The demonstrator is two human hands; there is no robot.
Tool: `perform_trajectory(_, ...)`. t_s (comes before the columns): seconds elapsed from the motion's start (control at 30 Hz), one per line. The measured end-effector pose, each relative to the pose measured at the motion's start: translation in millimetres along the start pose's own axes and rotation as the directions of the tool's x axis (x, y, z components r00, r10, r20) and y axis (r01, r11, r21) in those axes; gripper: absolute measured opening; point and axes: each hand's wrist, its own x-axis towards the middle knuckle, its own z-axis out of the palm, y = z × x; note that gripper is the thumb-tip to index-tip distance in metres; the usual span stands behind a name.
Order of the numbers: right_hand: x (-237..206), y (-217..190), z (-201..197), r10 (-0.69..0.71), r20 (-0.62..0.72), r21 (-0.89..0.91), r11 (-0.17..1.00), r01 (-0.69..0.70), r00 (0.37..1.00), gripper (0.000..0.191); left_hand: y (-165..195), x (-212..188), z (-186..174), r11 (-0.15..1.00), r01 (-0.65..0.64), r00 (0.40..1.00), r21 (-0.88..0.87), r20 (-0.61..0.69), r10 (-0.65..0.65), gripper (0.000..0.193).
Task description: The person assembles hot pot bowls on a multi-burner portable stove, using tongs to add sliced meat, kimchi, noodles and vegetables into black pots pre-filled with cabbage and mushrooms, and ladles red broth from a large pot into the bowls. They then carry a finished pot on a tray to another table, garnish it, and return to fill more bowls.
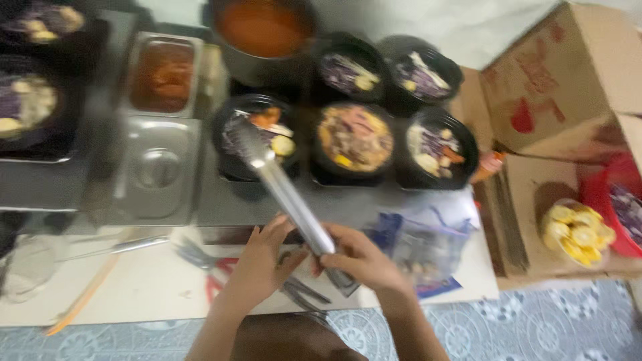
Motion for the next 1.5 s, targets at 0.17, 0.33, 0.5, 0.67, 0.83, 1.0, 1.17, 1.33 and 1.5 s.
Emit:
perform_trajectory(0.17, 120.2, 43.4, 86.1, 0.071, -0.102, 0.179, 0.982, -0.052, 0.992, 0.055, -70.5, -18.4, -81.7, 0.962, 0.27, 0.962, -0.031, -0.035, -0.271, 0.046)
perform_trajectory(0.33, 295.9, 97.1, 112.2, -0.541, -0.223, -0.735, 0.64, 0.225, 0.811, 0.06, -159.0, -27.5, -136.1, 0.986, 0.149, 0.965, 0.069, -0.23, -0.13, 0.054)
perform_trajectory(0.5, 402.6, 144.9, 118.8, -0.329, -0.514, -0.731, 0.651, -0.204, 0.792, 0.064, -219.7, -46.0, -162.5, 0.991, 0.125, 0.978, 0.039, -0.175, -0.116, 0.052)
perform_trajectory(0.67, 454.4, 176.2, 114.0, -0.178, -0.638, -0.663, 0.621, -0.417, 0.749, 0.078, -234.0, -43.3, -168.5, 0.986, 0.16, 0.983, 0.044, -0.099, -0.156, 0.047)
perform_trajectory(0.83, 472.7, 185.9, 106.7, -0.199, -0.664, -0.626, 0.676, -0.39, 0.721, 0.071, -230.0, -45.0, -174.4, 0.991, 0.129, 0.99, 0.031, -0.067, -0.127, 0.043)
perform_trajectory(1.0, 442.4, 171.5, 120.7, -0.219, -0.636, -0.55, 0.801, -0.235, 0.74, 0.064, -233.7, -40.3, -161.8, 0.963, 0.267, 0.962, -0.021, 0.065, -0.265, 0.049)
perform_trajectory(1.17, 304.0, 136.5, 137.9, -0.258, -0.474, -0.508, 0.861, -0.022, 0.842, 0.039, -221.5, -33.2, -124.5, 0.997, -0.012, 0.998, 0.073, 0.069, 0.007, 0.05)
perform_trajectory(1.33, 125.0, 106.6, 127.5, -0.612, -0.462, -0.803, 0.596, -0.009, 0.642, 0.012, -169.5, -34.3, -68.8, 0.997, 0.06, 0.97, -0.038, 0.238, -0.049, 0.053)
perform_trajectory(1.5, -51.1, 114.2, 104.9, -0.72, -0.671, -0.741, 0.658, -0.132, 0.18, 0.024, -81.3, -50.3, 28.0, 0.99, -0.097, 0.872, -0.107, 0.47, 0.136, 0.051)
